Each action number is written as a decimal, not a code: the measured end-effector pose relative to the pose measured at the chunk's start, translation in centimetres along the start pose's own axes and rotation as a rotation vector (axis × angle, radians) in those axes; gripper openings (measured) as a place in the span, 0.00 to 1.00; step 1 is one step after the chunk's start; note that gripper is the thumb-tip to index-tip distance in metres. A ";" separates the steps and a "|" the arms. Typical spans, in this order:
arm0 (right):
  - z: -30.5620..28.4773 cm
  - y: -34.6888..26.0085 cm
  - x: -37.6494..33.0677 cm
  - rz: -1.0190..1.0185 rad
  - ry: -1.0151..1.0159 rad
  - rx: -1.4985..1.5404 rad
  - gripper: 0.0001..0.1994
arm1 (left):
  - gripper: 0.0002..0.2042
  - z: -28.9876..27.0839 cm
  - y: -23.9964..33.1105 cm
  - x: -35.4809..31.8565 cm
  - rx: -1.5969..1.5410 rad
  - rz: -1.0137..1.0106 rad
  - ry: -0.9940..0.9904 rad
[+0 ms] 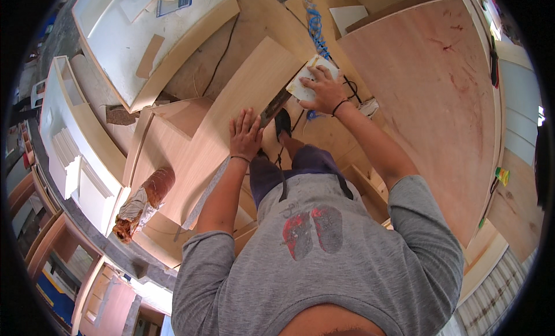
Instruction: The person applies a liquid adhesive to a thin strip of wood veneer using a small applicator tool, carefully spreading the glue along the length of the strip while holding it against a workbench.
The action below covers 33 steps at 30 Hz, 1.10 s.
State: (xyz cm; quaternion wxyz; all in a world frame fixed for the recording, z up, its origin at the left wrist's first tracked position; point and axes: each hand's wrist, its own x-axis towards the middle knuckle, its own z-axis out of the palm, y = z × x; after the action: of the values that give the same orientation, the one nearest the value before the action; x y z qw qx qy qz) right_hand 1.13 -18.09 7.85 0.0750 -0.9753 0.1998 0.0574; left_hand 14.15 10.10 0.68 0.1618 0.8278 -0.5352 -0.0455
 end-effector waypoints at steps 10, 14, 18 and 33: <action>-3.1 -0.3 -4.6 0.080 -0.059 0.043 0.32 | 0.21 0.1 -0.1 -0.6 0.005 -0.004 0.010; -2.3 -4.3 -5.5 -0.042 0.063 0.108 0.32 | 0.20 0.0 -0.1 0.0 -0.013 -0.003 0.023; 0.8 -8.1 -5.1 -0.070 0.155 0.142 0.32 | 0.19 0.0 0.1 0.2 -0.076 0.001 0.024; 2.0 -9.8 -4.2 0.018 -0.043 0.031 0.32 | 0.17 -1.7 -2.0 -6.1 -0.046 -0.047 0.105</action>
State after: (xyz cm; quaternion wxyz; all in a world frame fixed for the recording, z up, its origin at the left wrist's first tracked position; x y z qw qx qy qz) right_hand 1.01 -7.27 7.73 0.0937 -0.9707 0.2077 0.0762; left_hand 13.74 16.69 1.11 0.2076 0.8373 -0.5054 -0.0182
